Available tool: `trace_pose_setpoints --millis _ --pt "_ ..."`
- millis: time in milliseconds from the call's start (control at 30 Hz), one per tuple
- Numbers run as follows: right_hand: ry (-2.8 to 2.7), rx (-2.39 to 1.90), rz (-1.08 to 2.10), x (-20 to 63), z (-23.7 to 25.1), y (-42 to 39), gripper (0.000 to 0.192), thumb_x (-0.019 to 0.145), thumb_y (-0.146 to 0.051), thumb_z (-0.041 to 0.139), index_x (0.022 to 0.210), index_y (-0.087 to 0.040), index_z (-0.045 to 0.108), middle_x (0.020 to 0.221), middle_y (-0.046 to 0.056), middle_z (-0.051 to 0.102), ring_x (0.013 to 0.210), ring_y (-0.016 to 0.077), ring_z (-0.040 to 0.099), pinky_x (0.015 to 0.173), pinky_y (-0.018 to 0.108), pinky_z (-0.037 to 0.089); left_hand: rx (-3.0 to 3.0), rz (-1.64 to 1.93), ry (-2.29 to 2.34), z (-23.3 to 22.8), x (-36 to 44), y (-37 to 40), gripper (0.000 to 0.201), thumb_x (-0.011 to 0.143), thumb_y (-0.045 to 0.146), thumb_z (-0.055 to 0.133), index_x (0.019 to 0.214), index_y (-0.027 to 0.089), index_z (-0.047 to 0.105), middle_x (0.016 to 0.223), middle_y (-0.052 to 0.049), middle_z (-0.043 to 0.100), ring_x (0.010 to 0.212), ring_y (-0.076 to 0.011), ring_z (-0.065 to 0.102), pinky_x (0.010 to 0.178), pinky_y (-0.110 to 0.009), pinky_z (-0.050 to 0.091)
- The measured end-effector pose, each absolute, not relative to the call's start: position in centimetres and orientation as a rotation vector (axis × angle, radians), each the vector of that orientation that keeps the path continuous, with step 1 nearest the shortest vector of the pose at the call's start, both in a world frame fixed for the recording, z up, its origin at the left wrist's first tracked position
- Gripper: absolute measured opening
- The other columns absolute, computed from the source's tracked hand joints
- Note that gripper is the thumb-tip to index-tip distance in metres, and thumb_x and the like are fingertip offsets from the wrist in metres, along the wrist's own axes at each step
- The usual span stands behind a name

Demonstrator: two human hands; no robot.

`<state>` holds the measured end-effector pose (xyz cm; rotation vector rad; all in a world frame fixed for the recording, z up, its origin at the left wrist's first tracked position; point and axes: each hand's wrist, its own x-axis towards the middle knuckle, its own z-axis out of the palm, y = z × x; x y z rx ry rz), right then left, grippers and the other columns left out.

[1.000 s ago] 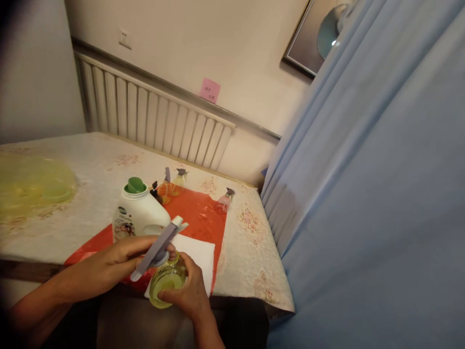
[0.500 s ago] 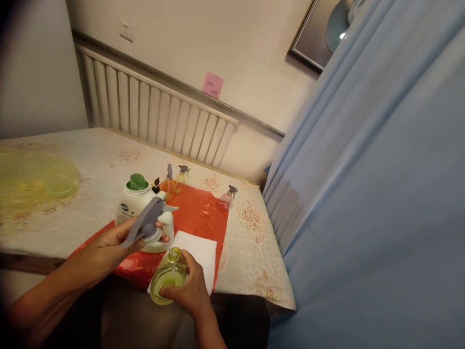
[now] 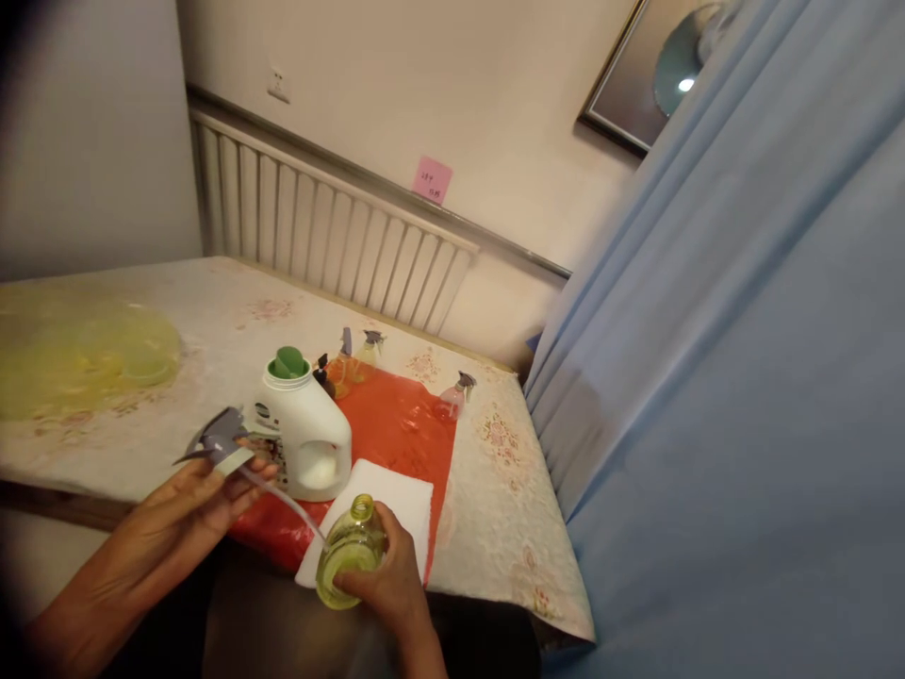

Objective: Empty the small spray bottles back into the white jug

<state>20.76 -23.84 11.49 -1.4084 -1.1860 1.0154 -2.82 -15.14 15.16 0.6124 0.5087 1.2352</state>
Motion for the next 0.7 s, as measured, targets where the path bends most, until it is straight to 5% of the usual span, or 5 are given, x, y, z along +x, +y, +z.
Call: trace_pose_setpoints --millis 400,700 --pt "-1.613 -1.557 0.562 22.4 17.9 -18.0 0.081 0.051 -0.018 0.083 0.127 -0.023 0.055 0.122 0.007 0.063 0.112 0.0297 0.059 0.1 0.045 0.043 0.428 0.943 0.609 3.9 -6.9 -16.0 0.013 0.076 0.027 0.074 0.088 0.025 0.077 0.104 -0.006 0.078 0.108 -0.0307 0.068 0.095 -0.041 0.054" --pt "-1.943 -1.455 0.059 21.1 24.3 -12.2 0.072 0.059 -0.025 0.079 0.126 -0.019 0.053 0.12 0.009 0.061 0.11 0.0291 0.056 0.098 0.044 0.043 0.388 0.974 0.585 1.1 -8.8 -15.2 0.016 0.079 0.022 0.072 0.092 0.028 0.078 0.108 -0.004 0.078 0.11 -0.03 0.067 0.097 -0.042 0.054"
